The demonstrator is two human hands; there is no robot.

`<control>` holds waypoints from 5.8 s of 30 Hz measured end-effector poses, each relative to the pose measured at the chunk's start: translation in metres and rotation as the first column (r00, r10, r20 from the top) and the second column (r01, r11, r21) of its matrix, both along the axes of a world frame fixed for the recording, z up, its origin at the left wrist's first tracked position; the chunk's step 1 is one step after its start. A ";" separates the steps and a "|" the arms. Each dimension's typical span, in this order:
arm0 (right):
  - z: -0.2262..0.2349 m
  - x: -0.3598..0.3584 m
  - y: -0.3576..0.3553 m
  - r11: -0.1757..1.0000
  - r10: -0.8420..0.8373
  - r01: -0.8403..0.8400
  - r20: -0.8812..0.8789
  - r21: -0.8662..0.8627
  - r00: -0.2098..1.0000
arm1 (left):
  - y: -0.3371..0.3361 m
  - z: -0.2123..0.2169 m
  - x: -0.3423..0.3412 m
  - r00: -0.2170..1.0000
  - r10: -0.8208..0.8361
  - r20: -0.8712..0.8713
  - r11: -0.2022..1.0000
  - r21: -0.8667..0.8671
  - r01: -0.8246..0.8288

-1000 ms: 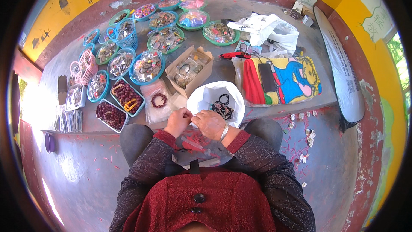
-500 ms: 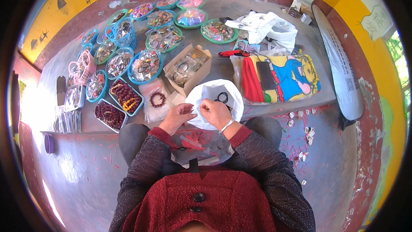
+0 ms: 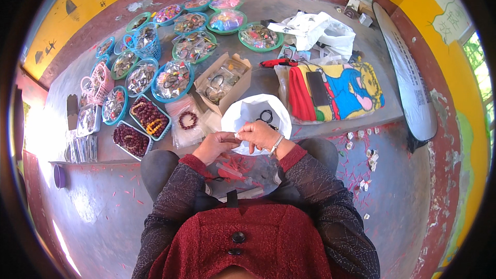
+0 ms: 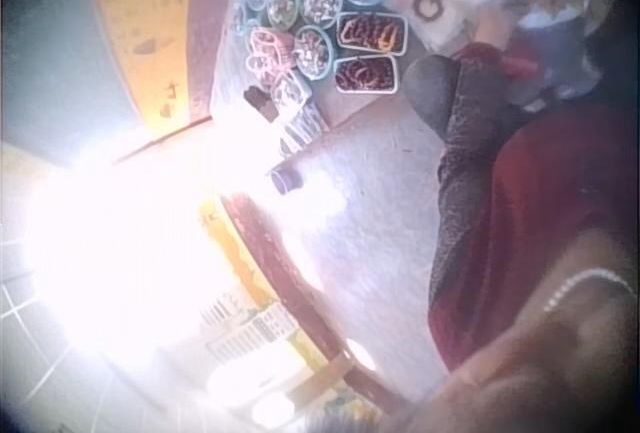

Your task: The person sits cross-legged on the floor and sorts small beads and jewelry items from a white plastic bag into a small white bowl. They handle the items by hand, picking them out of the bag and placing them into the bowl.

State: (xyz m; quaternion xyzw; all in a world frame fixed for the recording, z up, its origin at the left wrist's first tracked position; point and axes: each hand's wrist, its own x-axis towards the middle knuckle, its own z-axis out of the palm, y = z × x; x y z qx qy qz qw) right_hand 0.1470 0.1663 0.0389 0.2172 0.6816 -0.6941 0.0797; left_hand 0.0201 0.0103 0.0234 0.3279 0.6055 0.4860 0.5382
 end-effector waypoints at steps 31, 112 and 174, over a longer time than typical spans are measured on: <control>-0.010 -0.003 0.002 0.556 0.268 0.304 -0.513 0.774 0.816 | -0.006 -0.009 -0.003 0.921 0.364 0.138 0.924 0.071 -0.376; -0.017 -0.003 0.042 0.570 -0.583 0.295 -0.124 -0.767 0.803 | -0.003 -0.057 -0.026 0.806 0.404 -0.433 0.905 0.060 -0.421; -0.015 -0.023 -0.035 0.611 0.259 0.062 -0.273 0.789 0.926 | 0.003 -0.028 0.002 0.936 0.294 0.193 0.956 -0.047 -0.290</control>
